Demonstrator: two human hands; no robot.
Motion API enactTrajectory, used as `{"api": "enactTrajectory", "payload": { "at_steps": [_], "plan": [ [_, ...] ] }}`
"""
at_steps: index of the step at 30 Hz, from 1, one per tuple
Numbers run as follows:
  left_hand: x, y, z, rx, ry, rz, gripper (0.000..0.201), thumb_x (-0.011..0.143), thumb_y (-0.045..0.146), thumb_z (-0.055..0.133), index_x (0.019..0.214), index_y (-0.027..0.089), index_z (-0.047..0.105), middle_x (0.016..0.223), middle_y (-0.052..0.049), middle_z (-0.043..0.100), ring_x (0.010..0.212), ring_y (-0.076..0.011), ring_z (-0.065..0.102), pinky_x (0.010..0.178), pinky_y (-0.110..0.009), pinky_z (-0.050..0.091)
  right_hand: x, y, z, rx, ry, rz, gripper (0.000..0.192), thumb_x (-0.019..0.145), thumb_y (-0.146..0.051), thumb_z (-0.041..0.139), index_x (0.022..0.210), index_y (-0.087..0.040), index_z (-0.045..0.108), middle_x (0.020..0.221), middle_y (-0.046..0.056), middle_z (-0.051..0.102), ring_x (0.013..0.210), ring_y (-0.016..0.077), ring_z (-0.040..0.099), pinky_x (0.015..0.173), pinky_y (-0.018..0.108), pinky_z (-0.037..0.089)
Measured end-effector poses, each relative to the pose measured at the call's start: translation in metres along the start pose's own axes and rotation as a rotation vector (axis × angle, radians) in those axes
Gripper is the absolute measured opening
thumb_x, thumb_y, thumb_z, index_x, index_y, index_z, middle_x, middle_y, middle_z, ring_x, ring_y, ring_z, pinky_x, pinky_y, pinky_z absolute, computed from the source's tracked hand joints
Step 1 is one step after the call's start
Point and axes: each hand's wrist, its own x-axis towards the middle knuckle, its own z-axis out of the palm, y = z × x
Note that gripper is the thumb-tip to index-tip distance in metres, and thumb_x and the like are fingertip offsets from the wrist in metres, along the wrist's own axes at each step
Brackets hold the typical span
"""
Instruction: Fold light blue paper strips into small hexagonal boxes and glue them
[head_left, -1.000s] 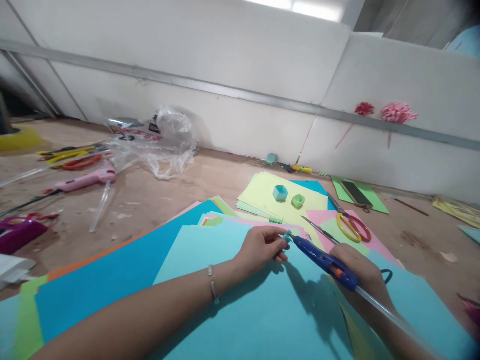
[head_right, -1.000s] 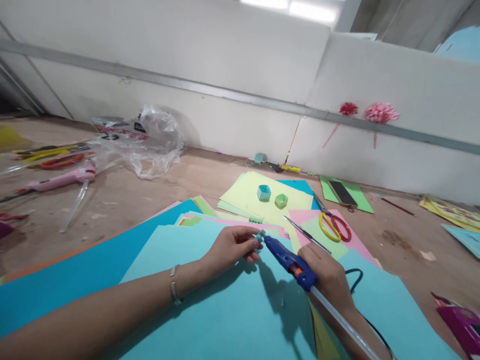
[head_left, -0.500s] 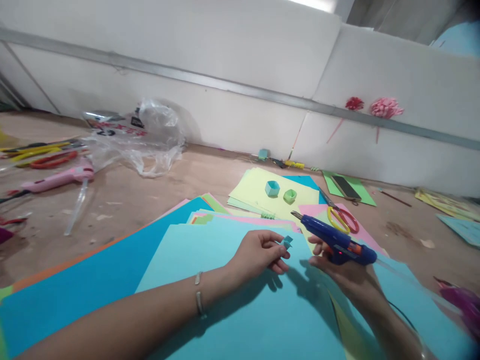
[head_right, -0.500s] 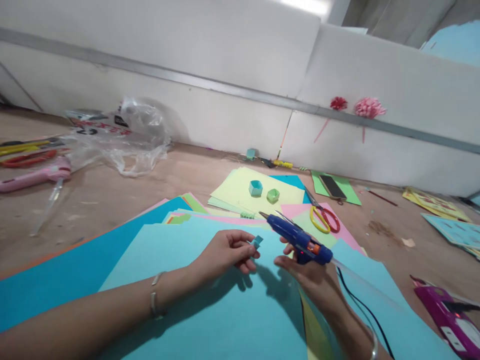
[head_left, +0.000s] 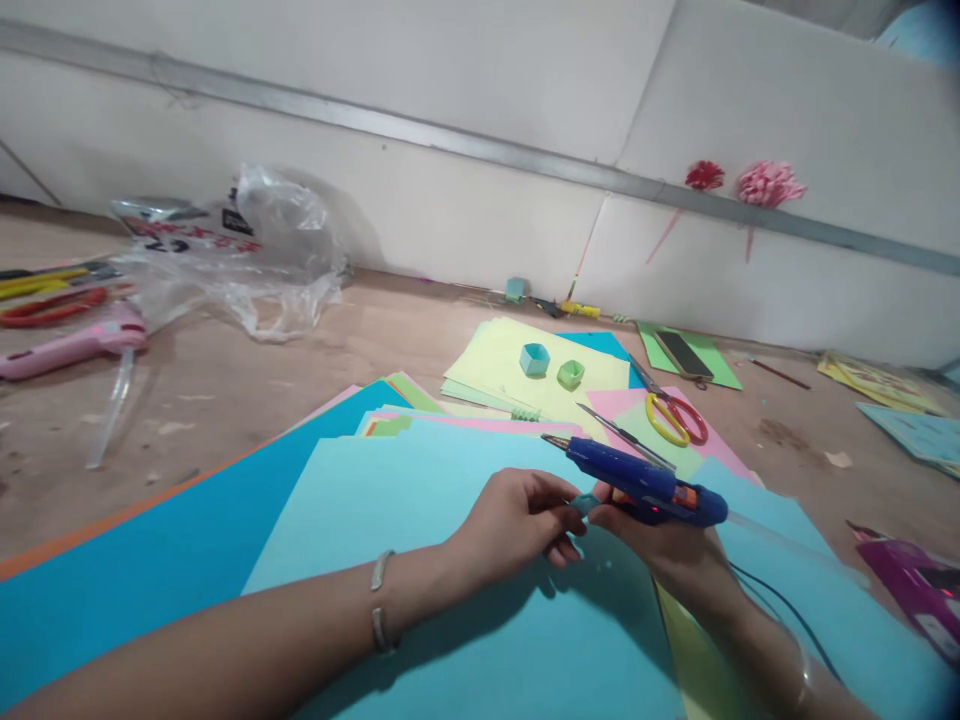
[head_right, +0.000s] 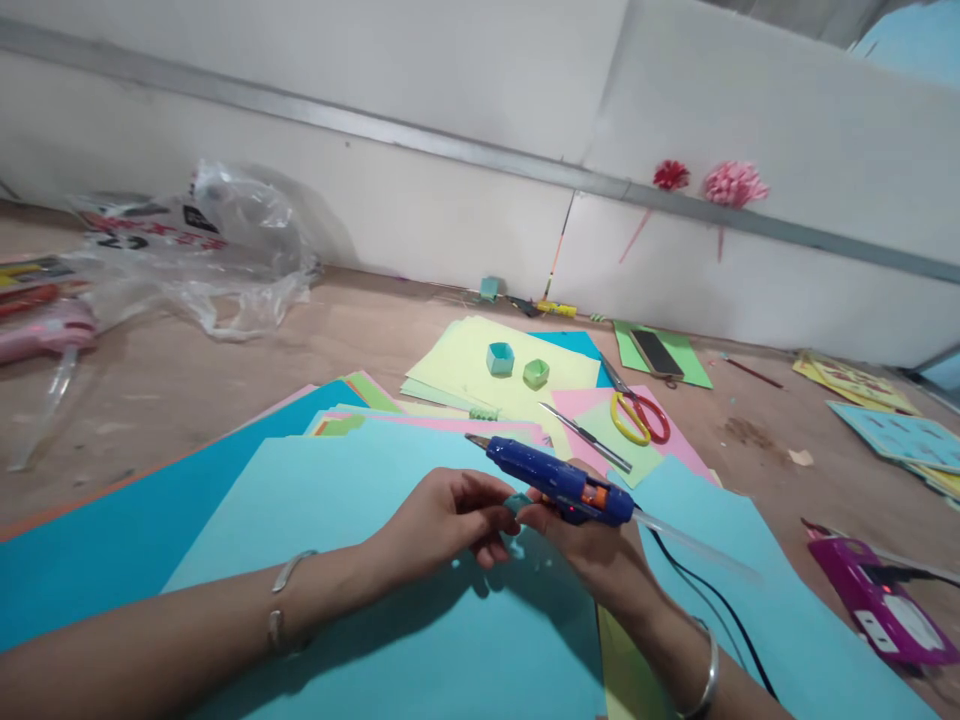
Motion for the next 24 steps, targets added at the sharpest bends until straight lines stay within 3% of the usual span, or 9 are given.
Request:
{"api": "enactTrajectory", "payload": {
  "at_steps": [11,19,24],
  "plan": [
    [0.001,-0.003,-0.002,-0.037,-0.031,-0.003,0.008,0.068,0.014,0.071,0.074,0.010,0.070,0.061,-0.001,0.066,0.045,-0.0104,0.062,0.044,-0.019,0.050,0.000,0.000,-0.001,-0.095,0.022,-0.025,0.022,0.072,-0.041,0.076,0.076,-0.022,0.065,0.069,-0.001,0.066,0.065,0.0184,0.063,0.063,0.032,0.055],
    [0.002,-0.004,-0.008,-0.139,-0.187,-0.061,0.035,0.064,0.040,0.083,0.072,0.011,0.066,0.066,-0.006,0.069,0.052,-0.0134,0.066,0.046,-0.020,0.050,-0.001,0.003,-0.002,-0.058,-0.075,-0.008,0.027,0.069,-0.042,0.077,0.074,-0.022,0.061,0.068,-0.001,0.067,0.062,0.0177,0.062,0.060,0.032,0.056],
    [0.000,-0.005,-0.009,-0.090,-0.201,-0.057,0.044,0.059,0.050,0.084,0.067,0.010,0.067,0.064,-0.004,0.067,0.048,-0.0099,0.062,0.043,-0.018,0.047,0.002,0.008,-0.003,0.000,-0.124,-0.049,0.026,0.070,-0.043,0.077,0.074,-0.021,0.063,0.068,-0.001,0.068,0.062,0.0184,0.064,0.061,0.033,0.057]
  ]
}}
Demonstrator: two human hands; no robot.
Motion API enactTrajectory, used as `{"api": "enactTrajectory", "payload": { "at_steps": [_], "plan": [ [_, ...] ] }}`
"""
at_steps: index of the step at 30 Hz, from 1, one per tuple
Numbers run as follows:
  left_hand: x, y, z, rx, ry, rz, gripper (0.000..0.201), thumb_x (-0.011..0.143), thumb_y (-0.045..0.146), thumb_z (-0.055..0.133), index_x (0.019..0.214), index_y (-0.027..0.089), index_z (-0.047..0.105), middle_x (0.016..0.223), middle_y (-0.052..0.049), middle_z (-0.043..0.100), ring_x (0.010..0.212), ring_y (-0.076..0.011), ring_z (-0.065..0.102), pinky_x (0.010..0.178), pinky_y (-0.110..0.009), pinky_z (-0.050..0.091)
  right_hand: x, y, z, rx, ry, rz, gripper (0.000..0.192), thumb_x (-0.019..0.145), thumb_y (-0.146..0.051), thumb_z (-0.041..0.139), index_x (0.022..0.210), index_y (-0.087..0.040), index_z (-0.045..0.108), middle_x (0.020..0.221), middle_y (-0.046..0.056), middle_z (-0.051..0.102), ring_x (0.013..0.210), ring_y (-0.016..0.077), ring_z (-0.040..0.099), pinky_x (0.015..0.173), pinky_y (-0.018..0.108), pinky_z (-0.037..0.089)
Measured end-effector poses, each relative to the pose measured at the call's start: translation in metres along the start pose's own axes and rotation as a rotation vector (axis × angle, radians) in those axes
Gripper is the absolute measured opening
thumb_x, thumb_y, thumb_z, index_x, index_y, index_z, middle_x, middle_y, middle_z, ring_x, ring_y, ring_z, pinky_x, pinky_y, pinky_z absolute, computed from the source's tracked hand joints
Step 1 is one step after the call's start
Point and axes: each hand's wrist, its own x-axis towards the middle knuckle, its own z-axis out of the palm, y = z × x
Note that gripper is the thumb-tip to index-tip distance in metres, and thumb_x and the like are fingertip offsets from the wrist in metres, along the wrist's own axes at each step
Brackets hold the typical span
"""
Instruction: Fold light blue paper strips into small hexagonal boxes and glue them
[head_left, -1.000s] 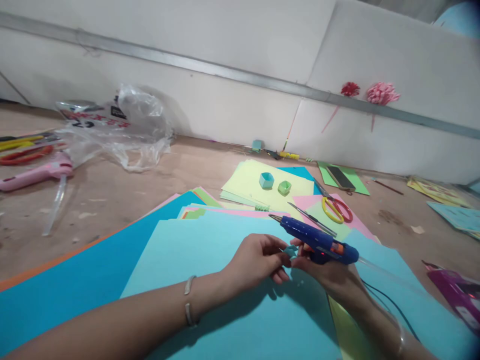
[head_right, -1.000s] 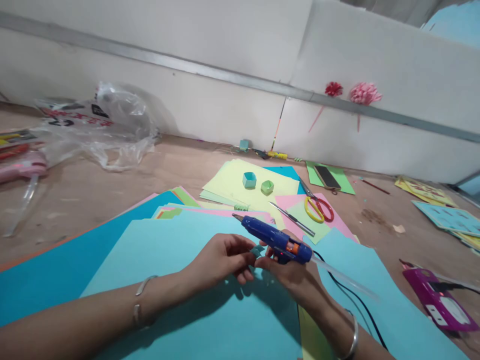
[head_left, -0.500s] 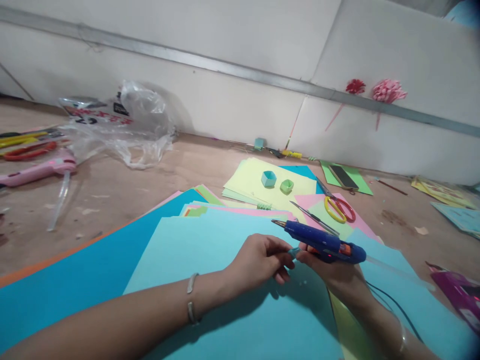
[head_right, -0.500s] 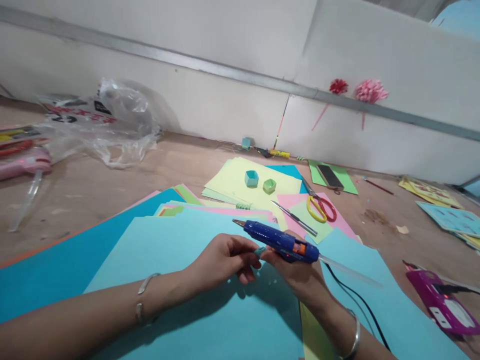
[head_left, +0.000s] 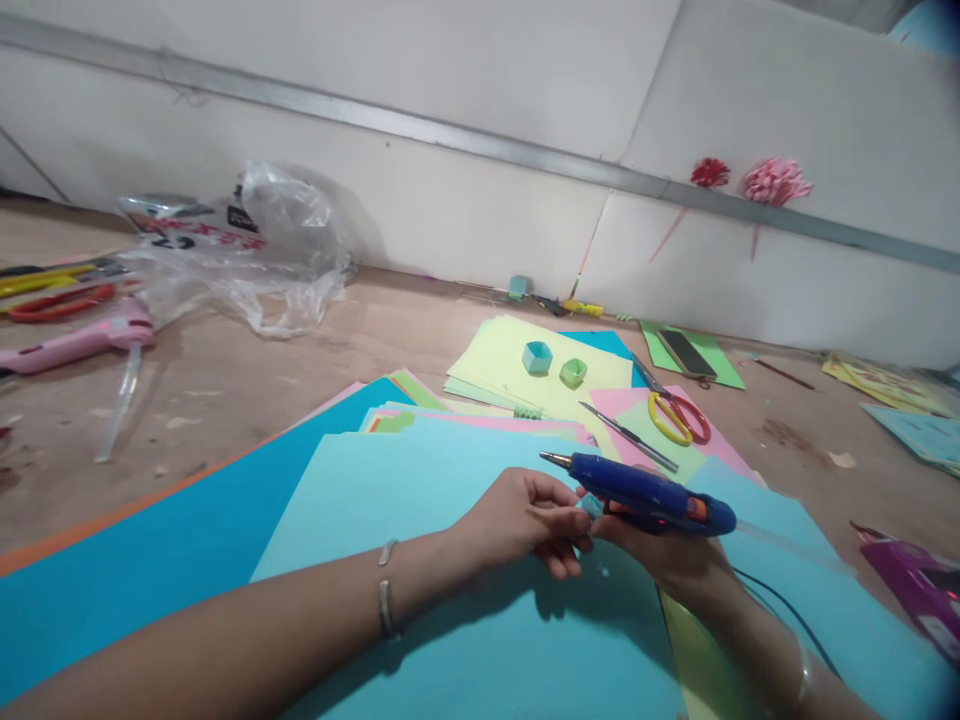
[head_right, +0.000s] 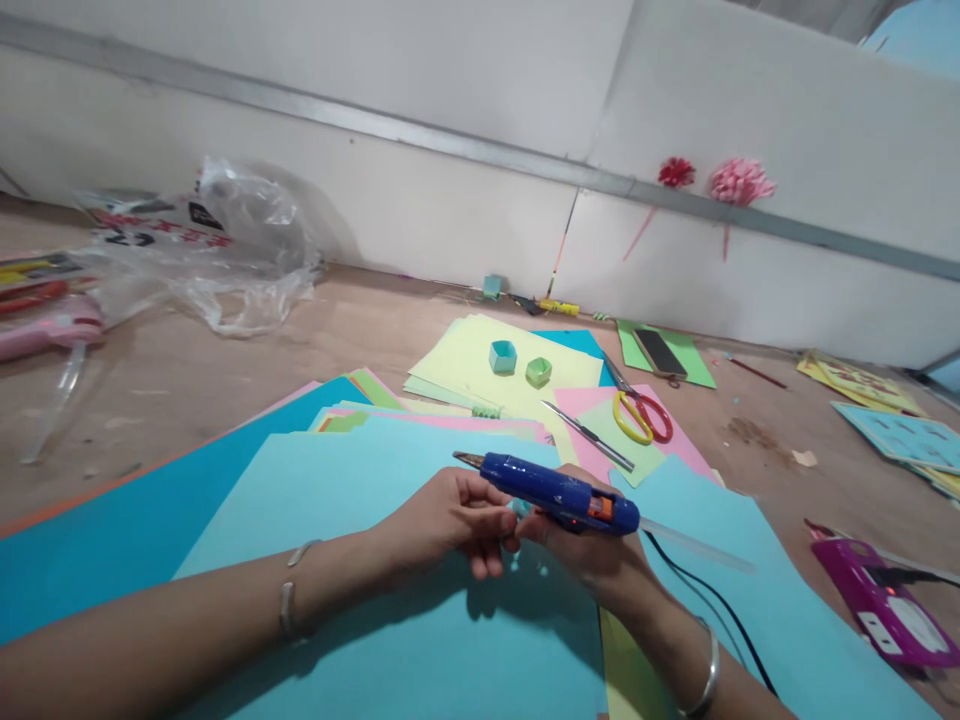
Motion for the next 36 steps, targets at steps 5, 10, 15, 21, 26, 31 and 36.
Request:
{"api": "enactTrajectory", "payload": {
  "at_steps": [5,10,15,21,26,31,36],
  "plan": [
    [-0.002,0.002,0.001,0.022,-0.007,0.001,0.043,0.061,0.051,0.082,0.064,0.011,0.068,0.060,-0.004,0.066,0.046,-0.0102,0.061,0.043,-0.019,0.047,0.002,0.008,-0.001,-0.033,0.019,-0.089,0.025,0.070,-0.041,0.077,0.078,-0.021,0.066,0.074,0.000,0.069,0.064,0.0181,0.065,0.059,0.031,0.056],
    [-0.004,0.005,0.004,0.038,0.013,0.016,0.038,0.062,0.047,0.081,0.060,0.012,0.066,0.054,-0.002,0.063,0.043,-0.0105,0.059,0.041,-0.019,0.045,0.002,0.009,0.002,-0.061,0.050,-0.115,0.027,0.067,-0.044,0.079,0.074,-0.022,0.064,0.069,-0.001,0.069,0.061,0.0172,0.065,0.056,0.028,0.055],
    [-0.004,0.005,0.006,0.068,0.073,0.041,0.032,0.065,0.041,0.079,0.057,0.012,0.066,0.053,-0.003,0.063,0.041,-0.0108,0.057,0.041,-0.021,0.044,0.002,0.007,0.003,-0.092,0.078,-0.118,0.027,0.069,-0.044,0.077,0.073,-0.023,0.062,0.067,-0.002,0.068,0.059,0.0169,0.064,0.056,0.029,0.056],
    [-0.001,0.000,0.007,0.102,0.116,0.087,0.032,0.066,0.043,0.076,0.057,0.013,0.066,0.045,0.000,0.058,0.038,-0.0103,0.055,0.040,-0.020,0.041,0.001,0.007,0.003,-0.173,0.059,-0.173,0.018,0.077,-0.039,0.070,0.079,-0.023,0.063,0.067,0.001,0.068,0.060,0.0191,0.064,0.057,0.032,0.056],
    [0.000,-0.006,0.006,0.135,0.153,0.137,0.033,0.068,0.045,0.073,0.059,0.014,0.064,0.045,0.001,0.055,0.040,-0.0104,0.055,0.041,-0.020,0.042,0.000,0.007,0.004,-0.173,0.083,-0.206,0.016,0.080,-0.039,0.069,0.080,-0.023,0.066,0.073,0.002,0.071,0.065,0.0195,0.066,0.060,0.031,0.056],
    [0.001,-0.002,0.001,0.069,0.047,0.088,0.042,0.066,0.053,0.075,0.064,0.014,0.060,0.058,-0.001,0.062,0.045,-0.0104,0.059,0.043,-0.021,0.044,0.000,0.007,0.002,-0.149,0.075,-0.172,0.017,0.075,-0.038,0.074,0.079,-0.023,0.067,0.073,0.002,0.072,0.066,0.0207,0.068,0.063,0.033,0.058],
    [0.004,0.000,-0.006,0.018,-0.058,0.002,0.048,0.068,0.058,0.073,0.070,0.014,0.055,0.060,-0.002,0.064,0.043,-0.0081,0.058,0.038,-0.016,0.039,-0.002,0.007,-0.001,-0.045,0.071,-0.085,0.024,0.078,-0.044,0.071,0.077,-0.020,0.069,0.089,0.006,0.076,0.080,0.0246,0.071,0.078,0.039,0.059]
  ]
}}
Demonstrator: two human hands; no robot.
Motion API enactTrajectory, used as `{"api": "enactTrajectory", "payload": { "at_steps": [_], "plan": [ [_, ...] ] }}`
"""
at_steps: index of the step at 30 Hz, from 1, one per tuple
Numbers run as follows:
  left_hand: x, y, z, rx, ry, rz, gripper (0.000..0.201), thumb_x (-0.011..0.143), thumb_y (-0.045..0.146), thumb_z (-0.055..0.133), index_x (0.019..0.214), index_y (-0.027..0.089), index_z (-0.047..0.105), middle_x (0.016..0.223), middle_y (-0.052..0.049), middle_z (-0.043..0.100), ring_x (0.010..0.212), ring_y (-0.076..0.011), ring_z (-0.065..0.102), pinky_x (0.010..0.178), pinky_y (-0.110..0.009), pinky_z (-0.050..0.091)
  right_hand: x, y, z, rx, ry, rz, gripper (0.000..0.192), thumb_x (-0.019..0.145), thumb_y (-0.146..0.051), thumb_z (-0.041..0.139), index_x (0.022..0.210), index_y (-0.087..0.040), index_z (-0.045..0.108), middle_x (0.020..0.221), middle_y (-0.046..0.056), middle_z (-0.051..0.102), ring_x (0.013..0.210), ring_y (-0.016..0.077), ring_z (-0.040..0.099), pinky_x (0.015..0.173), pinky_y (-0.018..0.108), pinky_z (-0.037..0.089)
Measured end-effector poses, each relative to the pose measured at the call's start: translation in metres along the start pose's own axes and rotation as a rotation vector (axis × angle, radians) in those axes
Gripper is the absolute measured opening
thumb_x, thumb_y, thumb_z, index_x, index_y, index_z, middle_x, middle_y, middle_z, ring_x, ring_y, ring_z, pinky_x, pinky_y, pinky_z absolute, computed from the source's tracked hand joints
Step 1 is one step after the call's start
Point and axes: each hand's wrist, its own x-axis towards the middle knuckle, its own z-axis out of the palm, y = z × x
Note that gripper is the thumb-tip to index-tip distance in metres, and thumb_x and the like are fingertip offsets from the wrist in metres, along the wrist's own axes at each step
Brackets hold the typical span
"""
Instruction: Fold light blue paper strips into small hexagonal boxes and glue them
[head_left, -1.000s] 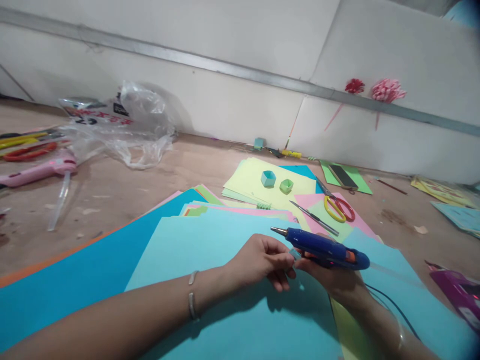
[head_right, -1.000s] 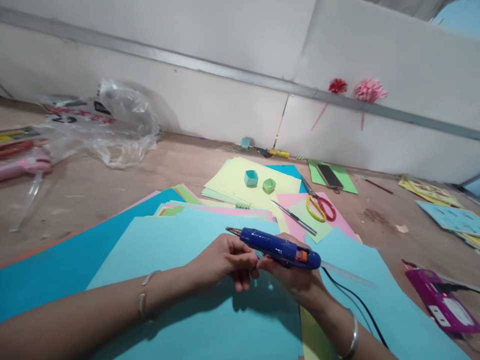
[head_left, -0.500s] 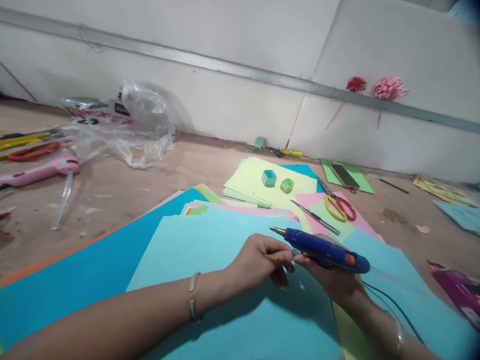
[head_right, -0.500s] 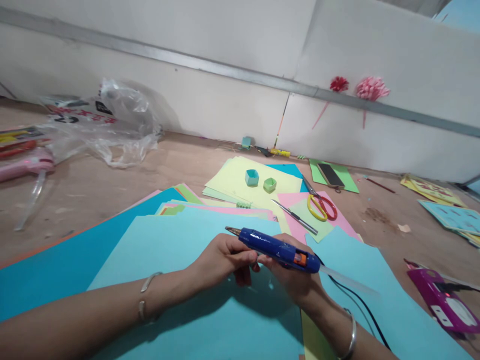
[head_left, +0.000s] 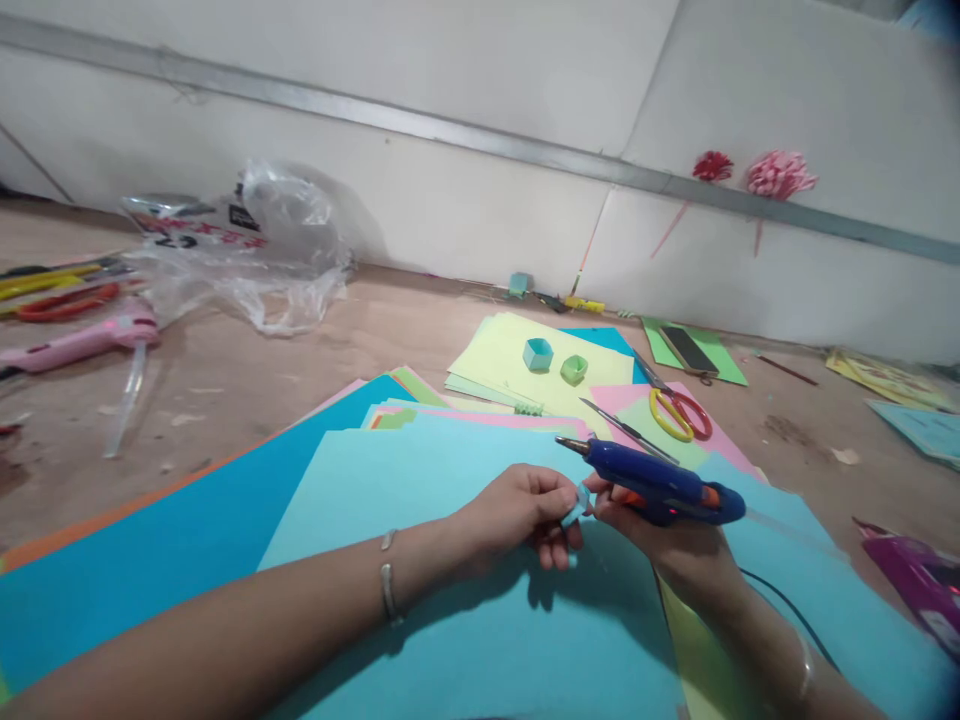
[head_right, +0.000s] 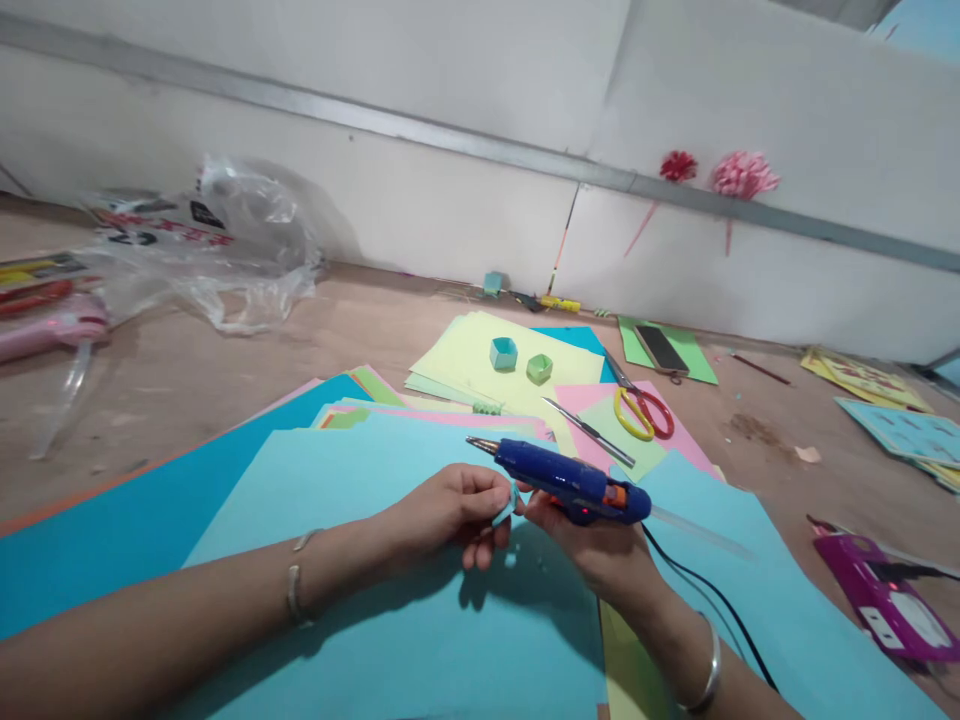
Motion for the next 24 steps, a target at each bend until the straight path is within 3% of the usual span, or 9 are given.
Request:
{"api": "enactTrajectory", "payload": {
  "at_steps": [6,12,20,24],
  "plan": [
    [0.002,-0.003,0.004,0.069,0.036,0.045,0.036,0.075,0.047,0.070,0.083,0.016,0.053,0.057,0.001,0.063,0.041,-0.0091,0.058,0.038,-0.017,0.042,-0.002,-0.007,0.000,-0.098,0.025,0.039,0.023,0.075,-0.044,0.072,0.083,-0.022,0.070,0.083,0.003,0.074,0.076,0.0237,0.068,0.075,0.038,0.057],
    [0.001,-0.007,0.008,0.123,0.123,0.160,0.031,0.076,0.041,0.068,0.077,0.017,0.048,0.057,0.002,0.062,0.042,-0.0087,0.058,0.039,-0.017,0.044,-0.002,-0.004,0.005,-0.089,0.060,0.069,0.024,0.075,-0.046,0.069,0.078,-0.022,0.070,0.072,0.003,0.071,0.068,0.0227,0.065,0.073,0.040,0.056],
    [-0.003,-0.011,0.011,0.164,0.192,0.240,0.024,0.079,0.032,0.064,0.080,0.019,0.044,0.059,0.003,0.063,0.043,-0.0089,0.060,0.041,-0.017,0.046,-0.005,-0.008,0.006,0.155,0.011,0.183,0.027,0.075,-0.046,0.071,0.080,-0.019,0.071,0.073,0.004,0.071,0.071,0.0215,0.066,0.073,0.037,0.054],
    [-0.006,-0.009,0.012,0.184,0.218,0.264,0.027,0.080,0.035,0.065,0.081,0.020,0.042,0.059,0.004,0.063,0.042,-0.0094,0.060,0.040,-0.017,0.046,-0.006,-0.020,0.007,0.093,0.055,0.170,0.024,0.075,-0.042,0.070,0.076,-0.018,0.071,0.072,0.004,0.072,0.072,0.0220,0.067,0.075,0.037,0.054]
  ]
}}
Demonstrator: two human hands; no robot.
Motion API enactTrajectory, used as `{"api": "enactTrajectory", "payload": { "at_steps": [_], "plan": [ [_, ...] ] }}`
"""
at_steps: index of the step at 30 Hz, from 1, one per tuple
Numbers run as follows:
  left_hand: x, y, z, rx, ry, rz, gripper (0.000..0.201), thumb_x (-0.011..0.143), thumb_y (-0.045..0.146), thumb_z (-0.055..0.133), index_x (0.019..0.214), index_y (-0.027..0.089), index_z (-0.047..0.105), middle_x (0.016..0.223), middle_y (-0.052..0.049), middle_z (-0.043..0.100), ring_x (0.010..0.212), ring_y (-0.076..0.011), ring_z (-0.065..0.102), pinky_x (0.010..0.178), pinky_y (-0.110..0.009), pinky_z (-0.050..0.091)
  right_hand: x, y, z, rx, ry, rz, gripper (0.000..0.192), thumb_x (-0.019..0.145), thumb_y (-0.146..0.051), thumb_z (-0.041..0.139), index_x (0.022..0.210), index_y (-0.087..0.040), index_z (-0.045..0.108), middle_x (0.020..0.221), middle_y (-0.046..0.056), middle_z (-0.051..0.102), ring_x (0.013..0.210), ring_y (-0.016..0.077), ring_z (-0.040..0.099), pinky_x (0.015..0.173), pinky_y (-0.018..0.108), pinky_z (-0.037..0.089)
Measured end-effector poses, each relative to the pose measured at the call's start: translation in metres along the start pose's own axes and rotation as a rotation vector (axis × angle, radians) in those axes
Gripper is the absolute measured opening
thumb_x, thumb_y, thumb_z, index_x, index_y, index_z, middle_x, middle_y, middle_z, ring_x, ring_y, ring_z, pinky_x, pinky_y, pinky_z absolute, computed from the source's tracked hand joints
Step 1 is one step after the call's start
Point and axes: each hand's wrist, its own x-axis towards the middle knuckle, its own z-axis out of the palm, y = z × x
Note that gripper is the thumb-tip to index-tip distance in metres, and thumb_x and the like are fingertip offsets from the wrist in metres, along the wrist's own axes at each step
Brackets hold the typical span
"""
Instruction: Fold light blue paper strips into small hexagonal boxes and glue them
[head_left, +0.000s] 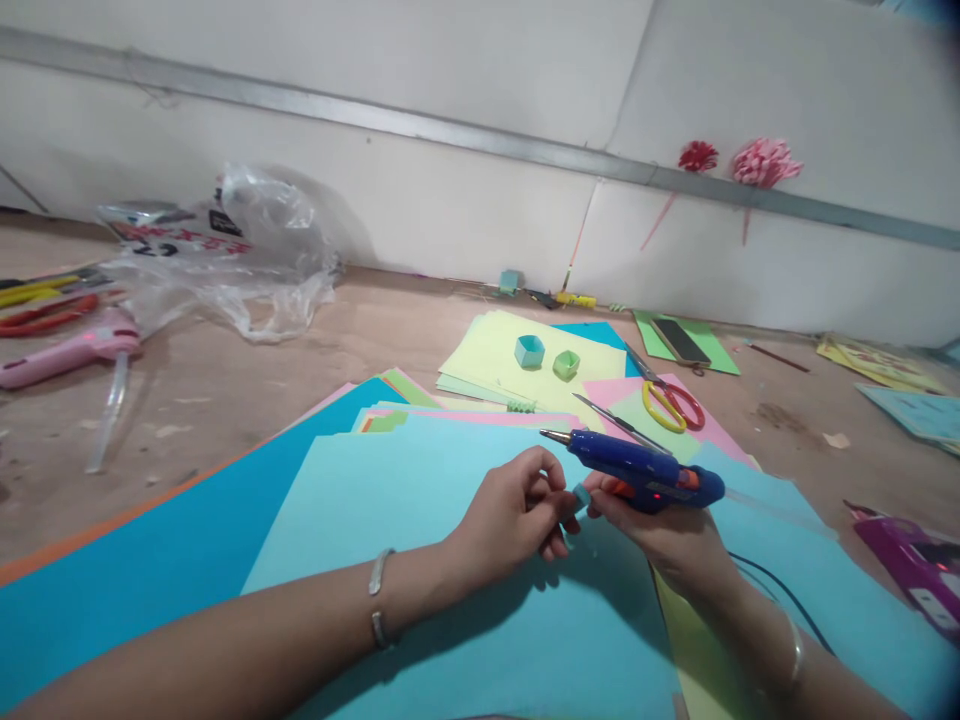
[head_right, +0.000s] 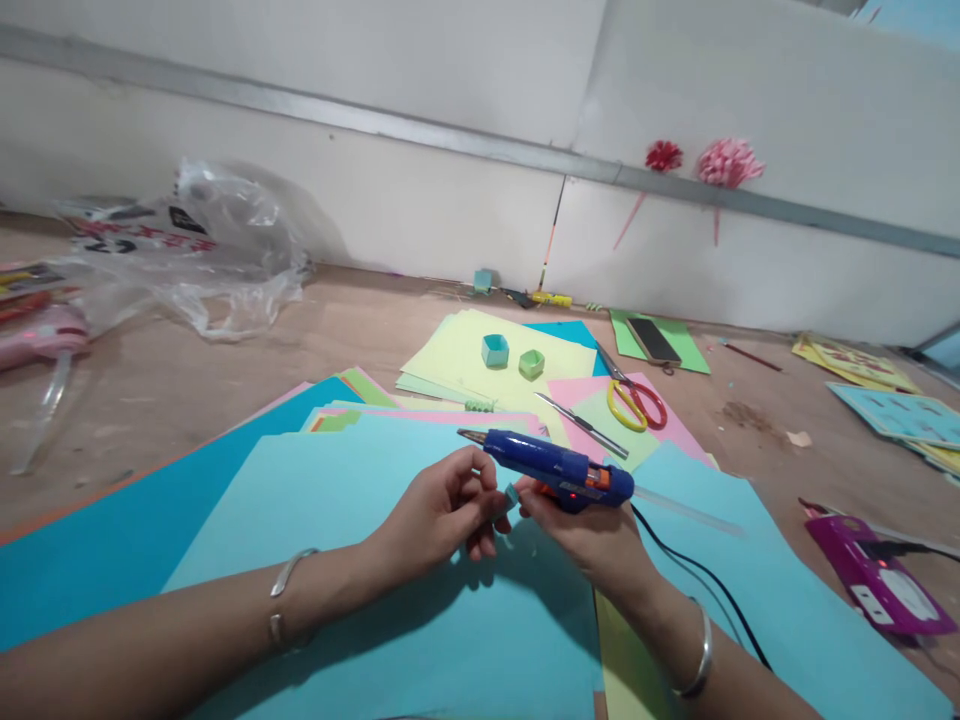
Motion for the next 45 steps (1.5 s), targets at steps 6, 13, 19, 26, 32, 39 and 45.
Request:
{"api": "enactTrajectory", "payload": {
  "at_steps": [6,13,19,26,32,39,45],
  "plan": [
    [0.000,-0.003,-0.001,0.080,0.032,0.063,0.025,0.083,0.036,0.064,0.084,0.020,0.044,0.059,0.003,0.064,0.040,-0.0090,0.057,0.037,-0.017,0.045,0.002,0.000,0.003,-0.060,0.081,-0.029,0.020,0.072,-0.040,0.071,0.075,-0.020,0.068,0.068,0.002,0.071,0.067,0.0217,0.068,0.070,0.036,0.057],
    [-0.001,-0.004,-0.001,0.137,0.015,0.125,0.018,0.085,0.027,0.057,0.098,0.015,0.063,0.067,0.000,0.065,0.045,-0.0074,0.059,0.041,-0.016,0.046,0.008,0.021,0.003,-0.085,0.062,-0.042,0.030,0.075,-0.050,0.066,0.073,-0.020,0.066,0.069,0.004,0.070,0.068,0.0232,0.066,0.074,0.041,0.055],
    [-0.003,-0.004,-0.001,0.121,-0.006,0.186,0.009,0.082,0.022,0.056,0.078,0.015,0.059,0.070,0.000,0.063,0.048,-0.0077,0.061,0.044,-0.017,0.049,0.007,0.026,0.010,-0.032,0.072,-0.003,0.028,0.073,-0.048,0.065,0.069,-0.020,0.064,0.066,0.004,0.066,0.064,0.0208,0.062,0.069,0.038,0.053],
    [-0.003,-0.001,-0.002,0.120,0.015,0.147,0.012,0.082,0.027,0.059,0.079,0.016,0.057,0.067,0.000,0.064,0.048,-0.0086,0.062,0.045,-0.018,0.049,0.008,0.019,0.014,0.031,0.116,0.045,0.020,0.069,-0.039,0.068,0.071,-0.020,0.064,0.063,0.000,0.063,0.062,0.0167,0.059,0.065,0.033,0.051],
    [-0.002,0.002,0.003,0.029,0.065,0.073,0.021,0.083,0.036,0.059,0.080,0.017,0.051,0.062,0.002,0.062,0.045,-0.0090,0.061,0.043,-0.018,0.048,0.006,0.018,0.018,0.027,0.209,0.033,0.023,0.067,-0.041,0.069,0.066,-0.020,0.060,0.059,0.000,0.060,0.056,0.0154,0.055,0.064,0.035,0.055],
    [-0.001,0.001,0.003,0.029,0.044,0.042,0.018,0.082,0.033,0.058,0.086,0.019,0.049,0.057,0.006,0.059,0.043,-0.0077,0.058,0.041,-0.016,0.044,0.002,0.016,0.015,-0.007,0.109,-0.023,0.029,0.072,-0.049,0.064,0.066,-0.022,0.056,0.066,0.003,0.063,0.062,0.0197,0.059,0.070,0.040,0.055],
    [0.000,0.001,0.003,0.055,0.028,0.054,0.018,0.080,0.031,0.061,0.088,0.019,0.050,0.056,0.007,0.057,0.041,-0.0075,0.054,0.041,-0.018,0.044,0.002,0.014,0.016,-0.018,0.122,-0.066,0.023,0.073,-0.043,0.064,0.067,-0.024,0.055,0.068,0.002,0.065,0.061,0.0193,0.058,0.072,0.042,0.055]
  ]
}}
